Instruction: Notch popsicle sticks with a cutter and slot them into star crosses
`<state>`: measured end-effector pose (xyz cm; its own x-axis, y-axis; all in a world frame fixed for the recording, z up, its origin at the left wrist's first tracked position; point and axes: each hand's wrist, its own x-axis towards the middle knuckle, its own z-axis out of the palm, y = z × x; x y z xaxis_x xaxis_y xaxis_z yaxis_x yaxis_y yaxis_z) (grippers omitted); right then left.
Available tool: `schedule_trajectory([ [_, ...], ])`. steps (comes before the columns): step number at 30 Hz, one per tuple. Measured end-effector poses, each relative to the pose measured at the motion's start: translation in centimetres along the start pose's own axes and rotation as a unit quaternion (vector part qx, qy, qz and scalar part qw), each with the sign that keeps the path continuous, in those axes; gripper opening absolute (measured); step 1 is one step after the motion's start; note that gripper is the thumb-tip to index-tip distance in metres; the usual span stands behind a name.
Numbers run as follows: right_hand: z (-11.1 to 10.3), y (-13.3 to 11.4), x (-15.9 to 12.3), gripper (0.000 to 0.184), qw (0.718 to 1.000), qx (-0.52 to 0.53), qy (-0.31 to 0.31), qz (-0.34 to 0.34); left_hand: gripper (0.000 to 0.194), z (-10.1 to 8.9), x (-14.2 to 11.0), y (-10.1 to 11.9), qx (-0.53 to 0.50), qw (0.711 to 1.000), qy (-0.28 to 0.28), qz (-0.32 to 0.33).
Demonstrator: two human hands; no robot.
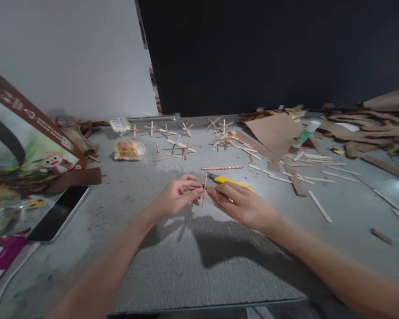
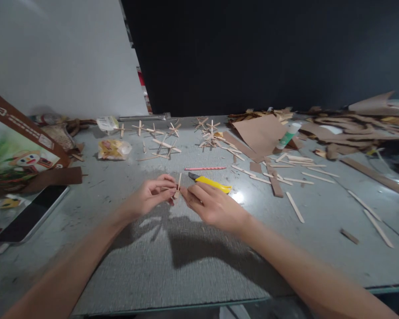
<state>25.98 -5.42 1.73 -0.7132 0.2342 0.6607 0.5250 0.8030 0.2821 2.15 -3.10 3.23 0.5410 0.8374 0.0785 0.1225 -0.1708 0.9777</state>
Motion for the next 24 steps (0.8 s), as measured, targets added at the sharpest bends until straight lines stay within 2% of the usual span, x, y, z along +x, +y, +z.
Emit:
schedule_trajectory([
  [8,-0.5,0.0,0.2,0.020,1.000,-0.001,-0.022,-0.012,0.033,-0.2,-0.2,0.4,-0.020,0.997,-0.048,-0.055],
  [17,0.0,-0.2,-0.3,0.023,1.000,-0.001,-0.028,-0.012,0.033,0.4,-0.2,1.0,-0.033,0.997,-0.033,-0.061],
  [24,0.5,-0.5,-0.8,0.029,0.999,0.008,-0.046,0.015,0.035,0.8,-0.2,0.6,-0.056,0.998,-0.016,-0.030],
])
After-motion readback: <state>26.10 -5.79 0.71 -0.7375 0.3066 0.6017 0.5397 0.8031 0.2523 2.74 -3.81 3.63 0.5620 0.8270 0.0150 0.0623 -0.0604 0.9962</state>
